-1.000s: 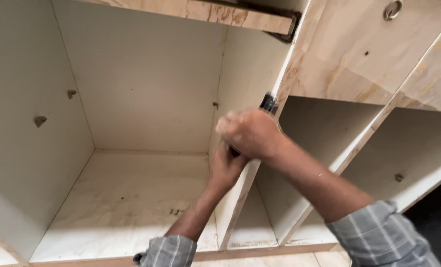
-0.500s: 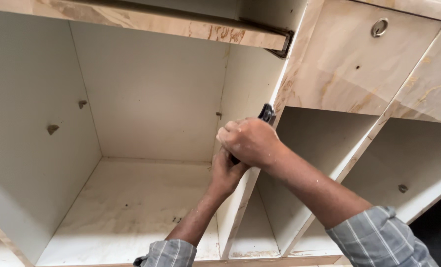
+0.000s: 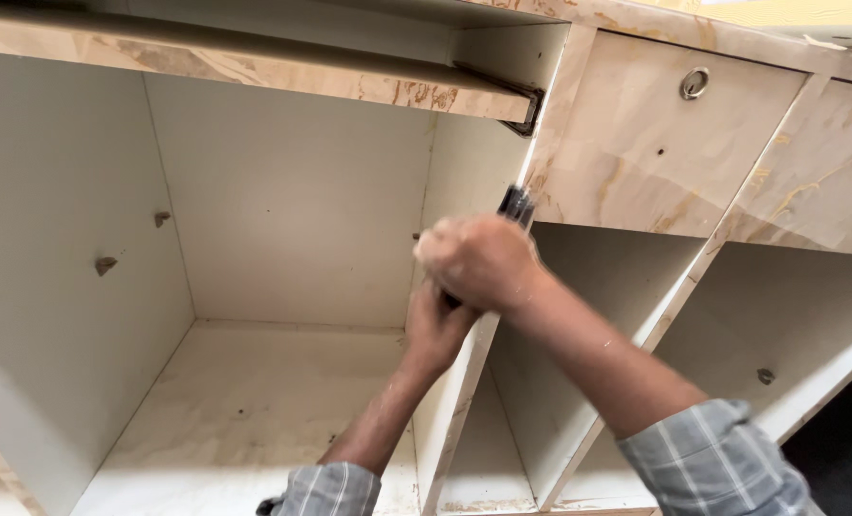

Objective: The person smooths the edges and corners of a wooden cabinet using a hand plane. They work on the vertical edges and horizontal joints, removing material to create a smooth finish.

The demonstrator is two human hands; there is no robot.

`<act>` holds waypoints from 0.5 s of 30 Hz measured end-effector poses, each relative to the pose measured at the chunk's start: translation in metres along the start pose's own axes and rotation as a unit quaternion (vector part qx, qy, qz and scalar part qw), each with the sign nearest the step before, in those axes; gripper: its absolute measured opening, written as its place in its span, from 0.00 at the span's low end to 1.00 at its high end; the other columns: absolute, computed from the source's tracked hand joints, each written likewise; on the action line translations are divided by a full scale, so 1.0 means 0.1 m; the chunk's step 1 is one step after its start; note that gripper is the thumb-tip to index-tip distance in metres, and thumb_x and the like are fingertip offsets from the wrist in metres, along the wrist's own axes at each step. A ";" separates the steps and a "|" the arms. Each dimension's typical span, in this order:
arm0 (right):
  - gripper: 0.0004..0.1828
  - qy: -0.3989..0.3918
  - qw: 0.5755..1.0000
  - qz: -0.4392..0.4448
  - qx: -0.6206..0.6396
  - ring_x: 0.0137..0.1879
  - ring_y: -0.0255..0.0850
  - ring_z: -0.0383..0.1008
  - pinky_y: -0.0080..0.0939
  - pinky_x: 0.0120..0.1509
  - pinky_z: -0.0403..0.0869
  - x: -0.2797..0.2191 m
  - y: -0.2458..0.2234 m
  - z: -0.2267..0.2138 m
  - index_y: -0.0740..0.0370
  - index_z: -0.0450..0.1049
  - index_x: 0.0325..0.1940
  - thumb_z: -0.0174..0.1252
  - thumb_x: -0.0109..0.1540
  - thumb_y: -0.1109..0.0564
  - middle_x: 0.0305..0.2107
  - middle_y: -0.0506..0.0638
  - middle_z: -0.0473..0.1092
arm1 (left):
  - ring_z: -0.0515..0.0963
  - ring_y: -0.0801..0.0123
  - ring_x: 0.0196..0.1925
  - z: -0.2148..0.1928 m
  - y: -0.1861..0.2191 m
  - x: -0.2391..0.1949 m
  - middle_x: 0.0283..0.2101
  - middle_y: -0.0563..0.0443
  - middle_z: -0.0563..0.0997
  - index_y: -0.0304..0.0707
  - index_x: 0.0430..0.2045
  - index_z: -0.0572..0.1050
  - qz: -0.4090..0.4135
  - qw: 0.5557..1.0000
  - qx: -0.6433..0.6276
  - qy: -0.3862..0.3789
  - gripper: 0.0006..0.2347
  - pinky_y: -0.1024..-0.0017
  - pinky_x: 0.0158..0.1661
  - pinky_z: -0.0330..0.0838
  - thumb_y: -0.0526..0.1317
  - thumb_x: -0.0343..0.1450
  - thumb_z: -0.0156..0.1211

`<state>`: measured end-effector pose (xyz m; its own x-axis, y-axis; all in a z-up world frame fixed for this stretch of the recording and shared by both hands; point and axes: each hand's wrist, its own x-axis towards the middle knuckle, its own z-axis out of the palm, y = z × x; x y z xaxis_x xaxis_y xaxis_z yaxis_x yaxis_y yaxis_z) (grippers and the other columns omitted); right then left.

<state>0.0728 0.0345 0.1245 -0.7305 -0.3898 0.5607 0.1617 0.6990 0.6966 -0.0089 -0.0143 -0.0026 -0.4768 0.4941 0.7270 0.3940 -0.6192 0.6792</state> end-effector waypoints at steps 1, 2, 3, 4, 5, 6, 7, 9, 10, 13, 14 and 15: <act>0.07 -0.016 1.000 -0.004 0.019 0.27 0.41 0.77 0.43 0.26 0.74 -0.07 -0.12 0.09 0.52 0.70 0.22 0.57 0.55 0.57 0.20 0.46 0.71 | 0.83 0.71 0.43 -0.03 -0.11 -0.12 0.38 0.46 0.84 0.26 0.42 0.74 0.005 1.000 -0.007 0.005 0.11 0.70 0.43 0.80 0.32 0.69 0.66; 0.04 -0.032 0.999 -0.008 0.039 0.28 0.42 0.77 0.43 0.28 0.75 -0.14 -0.24 0.17 0.53 0.70 0.23 0.57 0.53 0.57 0.22 0.47 0.72 | 0.83 0.70 0.44 -0.07 -0.22 -0.27 0.40 0.45 0.83 0.26 0.44 0.73 -0.004 1.000 -0.026 0.000 0.12 0.70 0.45 0.80 0.32 0.69 0.65; 0.04 -0.029 0.998 -0.015 0.054 0.29 0.43 0.77 0.43 0.29 0.75 -0.22 -0.36 0.24 0.54 0.70 0.24 0.57 0.54 0.57 0.22 0.48 0.71 | 0.83 0.68 0.46 -0.10 -0.30 -0.42 0.42 0.44 0.83 0.26 0.45 0.73 -0.013 0.999 -0.045 -0.005 0.13 0.69 0.47 0.79 0.31 0.69 0.65; 0.05 -0.026 0.997 -0.023 0.069 0.29 0.43 0.77 0.43 0.31 0.75 -0.29 -0.46 0.29 0.55 0.70 0.24 0.57 0.54 0.57 0.22 0.48 0.71 | 0.82 0.67 0.47 -0.12 -0.37 -0.50 0.44 0.44 0.83 0.26 0.47 0.72 -0.020 0.998 -0.064 -0.009 0.13 0.69 0.48 0.79 0.31 0.70 0.64; 0.05 -0.022 0.996 -0.030 0.084 0.30 0.43 0.77 0.42 0.32 0.75 -0.32 -0.51 0.32 0.55 0.70 0.25 0.57 0.55 0.57 0.22 0.48 0.71 | 0.82 0.67 0.47 -0.13 -0.41 -0.54 0.44 0.44 0.82 0.26 0.47 0.71 -0.040 0.997 -0.064 -0.008 0.14 0.69 0.48 0.79 0.31 0.69 0.65; 0.05 -0.024 0.995 -0.034 0.093 0.31 0.43 0.78 0.43 0.33 0.76 -0.33 -0.54 0.33 0.55 0.69 0.25 0.57 0.55 0.57 0.23 0.49 0.71 | 0.82 0.67 0.47 -0.13 -0.42 -0.59 0.45 0.44 0.81 0.27 0.48 0.70 -0.060 0.996 -0.065 -0.006 0.15 0.69 0.47 0.79 0.31 0.69 0.65; 0.05 -0.025 0.994 -0.038 0.102 0.31 0.44 0.78 0.43 0.33 0.76 -0.32 -0.50 0.31 0.55 0.69 0.25 0.57 0.55 0.57 0.23 0.49 0.71 | 0.81 0.67 0.47 -0.12 -0.39 -0.57 0.45 0.45 0.80 0.27 0.49 0.69 -0.080 0.995 -0.066 -0.003 0.16 0.69 0.47 0.79 0.32 0.69 0.65; 0.05 -0.029 0.994 -0.039 0.099 0.29 0.45 0.78 0.45 0.31 0.76 -0.22 -0.34 0.22 0.55 0.70 0.25 0.58 0.54 0.56 0.23 0.49 0.72 | 0.82 0.68 0.47 -0.11 -0.28 -0.39 0.44 0.45 0.82 0.27 0.48 0.71 -0.036 0.997 -0.061 -0.013 0.15 0.69 0.47 0.80 0.32 0.69 0.65; 0.05 -0.033 0.995 -0.041 0.086 0.27 0.45 0.77 0.45 0.29 0.75 -0.14 -0.18 0.15 0.54 0.71 0.24 0.58 0.54 0.55 0.22 0.49 0.72 | 0.83 0.69 0.47 -0.09 -0.20 -0.24 0.43 0.45 0.83 0.26 0.47 0.72 -0.012 0.998 -0.060 -0.015 0.14 0.69 0.47 0.81 0.32 0.70 0.66; 0.12 0.024 0.999 -0.029 0.014 0.27 0.42 0.77 0.43 0.26 0.74 0.08 0.27 -0.04 0.53 0.70 0.22 0.58 0.61 0.54 0.20 0.47 0.71 | 0.83 0.70 0.40 -0.01 -0.01 0.23 0.37 0.43 0.85 0.26 0.41 0.77 -0.008 0.999 0.038 -0.016 0.11 0.67 0.40 0.79 0.34 0.70 0.68; 0.14 0.046 0.998 -0.030 0.011 0.27 0.42 0.77 0.42 0.27 0.74 0.10 0.33 -0.06 0.53 0.70 0.22 0.57 0.63 0.53 0.20 0.47 0.70 | 0.83 0.70 0.40 0.00 0.00 0.30 0.37 0.43 0.85 0.26 0.41 0.78 -0.016 0.999 0.036 -0.023 0.10 0.67 0.40 0.79 0.34 0.70 0.68; 0.14 0.042 0.999 -0.021 0.015 0.28 0.42 0.77 0.43 0.28 0.74 0.08 0.33 -0.05 0.53 0.70 0.22 0.58 0.64 0.53 0.20 0.47 0.70 | 0.83 0.70 0.39 0.01 0.00 0.31 0.37 0.43 0.85 0.26 0.40 0.78 -0.023 0.999 0.034 -0.030 0.10 0.66 0.40 0.79 0.34 0.69 0.68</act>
<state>0.0758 0.0517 0.1540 -0.6773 -0.4670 0.5685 0.1116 0.6986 0.7067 -0.0231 0.0018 0.0196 -0.4479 0.5584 0.6982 0.4266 -0.5528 0.7158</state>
